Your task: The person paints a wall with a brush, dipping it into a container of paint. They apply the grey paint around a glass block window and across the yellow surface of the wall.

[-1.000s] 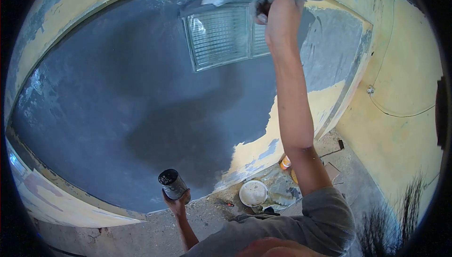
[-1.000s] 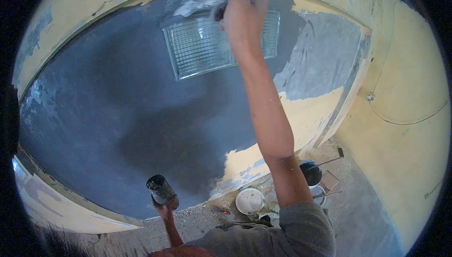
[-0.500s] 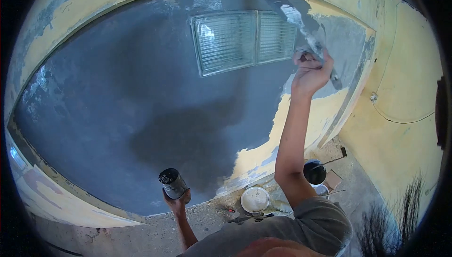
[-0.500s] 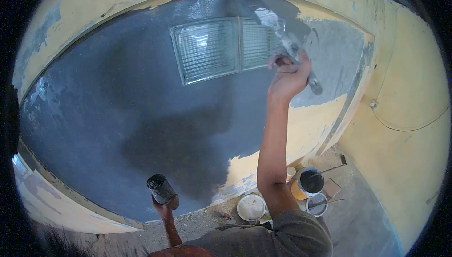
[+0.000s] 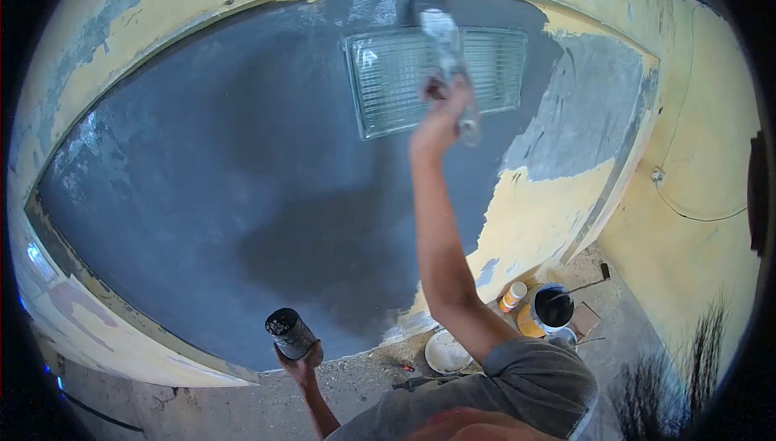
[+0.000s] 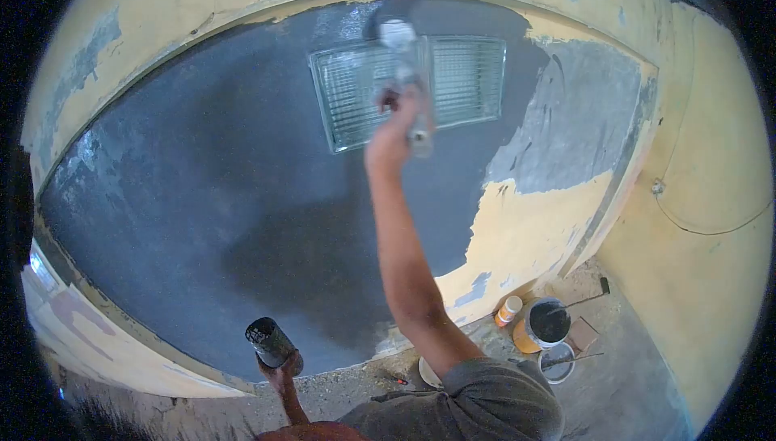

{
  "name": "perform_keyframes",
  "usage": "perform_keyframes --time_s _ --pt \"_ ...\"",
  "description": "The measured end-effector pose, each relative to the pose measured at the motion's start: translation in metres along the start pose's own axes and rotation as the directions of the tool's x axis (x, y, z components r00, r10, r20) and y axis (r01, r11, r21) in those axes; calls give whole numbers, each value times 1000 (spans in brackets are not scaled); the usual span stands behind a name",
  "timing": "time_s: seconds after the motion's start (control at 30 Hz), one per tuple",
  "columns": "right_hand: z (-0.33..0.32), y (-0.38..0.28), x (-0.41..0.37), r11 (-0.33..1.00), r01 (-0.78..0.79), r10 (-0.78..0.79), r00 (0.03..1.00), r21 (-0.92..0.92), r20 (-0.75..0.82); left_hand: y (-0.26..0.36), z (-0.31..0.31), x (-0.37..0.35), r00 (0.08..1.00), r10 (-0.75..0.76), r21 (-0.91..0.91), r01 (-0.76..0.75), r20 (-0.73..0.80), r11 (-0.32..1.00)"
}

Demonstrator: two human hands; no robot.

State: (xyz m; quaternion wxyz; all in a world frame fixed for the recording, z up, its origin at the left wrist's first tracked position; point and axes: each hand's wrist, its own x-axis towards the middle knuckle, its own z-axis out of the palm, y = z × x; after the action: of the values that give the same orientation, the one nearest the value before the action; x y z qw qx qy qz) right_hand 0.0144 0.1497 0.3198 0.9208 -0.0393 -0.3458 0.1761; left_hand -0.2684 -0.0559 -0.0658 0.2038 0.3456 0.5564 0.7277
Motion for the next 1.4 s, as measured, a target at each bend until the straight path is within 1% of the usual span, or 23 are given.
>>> perform_keyframes --time_s 0.13,0.2,0.23,0.3,0.37,0.4,0.5,0.57,0.63,0.7,0.73,0.8,0.83,0.9,0.97,1.03,1.1,1.13,1.2,1.23,1.3,1.37,1.4 --pt "54 -5 -50 997 -52 59 991 -56 124 -6 -7 -2 1000 17 -55 -17 -10 998" --pt "62 5 -70 970 79 0 945 -228 328 -7 -8 -5 1000 17 -59 -17 5 998" --pt "65 5 -84 968 83 20 915 -237 403 -8 -6 -6 1000 20 -59 -20 -8 998" --pt "73 2 -101 965 90 40 877 -246 479 1 4 -7 1000 18 -64 -19 -24 998" --pt "78 0 -111 986 123 -22 762 -111 647 12 12 -10 997 -66 -6 66 44 998" --pt "78 -8 -112 995 48 22 755 -89 655 14 16 -11 997 -68 -6 69 40 998" --pt "67 -17 -104 985 82 36 770 -155 638 10 26 -10 995 -1 -29 4 98 1000" --pt "50 -25 -87 938 157 51 821 -311 568 7 28 -12 986 22 -98 -5 168 995" --pt "19 2 -57 865 308 -97 877 -396 470 17 33 -15 985 37 -146 -12 167 989" --pt "10 -10 -41 942 105 -28 971 -320 238 27 31 -17 972 -6 -58 20 233 998" --pt "8 -17 -35 944 104 -26 970 -314 243 24 29 -16 974 -3 -60 17 225 998" --pt "7 -31 -32 964 166 -149 984 -205 98 17 20 -19 979 -16 -1 16 202 1000" --pt "16 -33 -34 966 166 -149 984 -198 100 15 16 -19 980 -11 -4 12 197 1000" --pt "36 -33 -46 978 120 -145 979 -174 -142 21 6 -23 990 -49 -50 56 133 997" --pt "52 0 -59 965 184 -193 981 -187 -34 15 -5 -25 997 -28 -17 29 71 999" --pt "85 12 -86 950 220 -189 970 -220 154 10 -15 -24 1000 -5 17 5 12 1000" --pt "111 10 -105 997 73 -71 945 5 320 8 -22 -21 1000 -17 -92 19 22 996" --pt "120 8 -112 997 73 -71 945 8 318 9 -22 -19 1000 -14 -90 16 21 996" --pt "127 3 -121 998 -52 67 758 -43 649 19 -23 -22 1000 -15 -67 14 -22 998" --pt "123 1 -120 997 -55 73 758 -47 648 21 -26 -24 1000 -20 -64 19 -22 998" --pt "109 -7 -101 954 -283 185 823 104 537 23 -23 -20 998 -51 -87 53 31 995" --pt "81 -6 -67 991 -70 102 939 -110 329 16 -24 -21 998 -49 -35 50 31 998" --pt "62 -6 -45 995 -1 24 972 -98 233 13 -24 -22 998 -43 18 43 37 999"
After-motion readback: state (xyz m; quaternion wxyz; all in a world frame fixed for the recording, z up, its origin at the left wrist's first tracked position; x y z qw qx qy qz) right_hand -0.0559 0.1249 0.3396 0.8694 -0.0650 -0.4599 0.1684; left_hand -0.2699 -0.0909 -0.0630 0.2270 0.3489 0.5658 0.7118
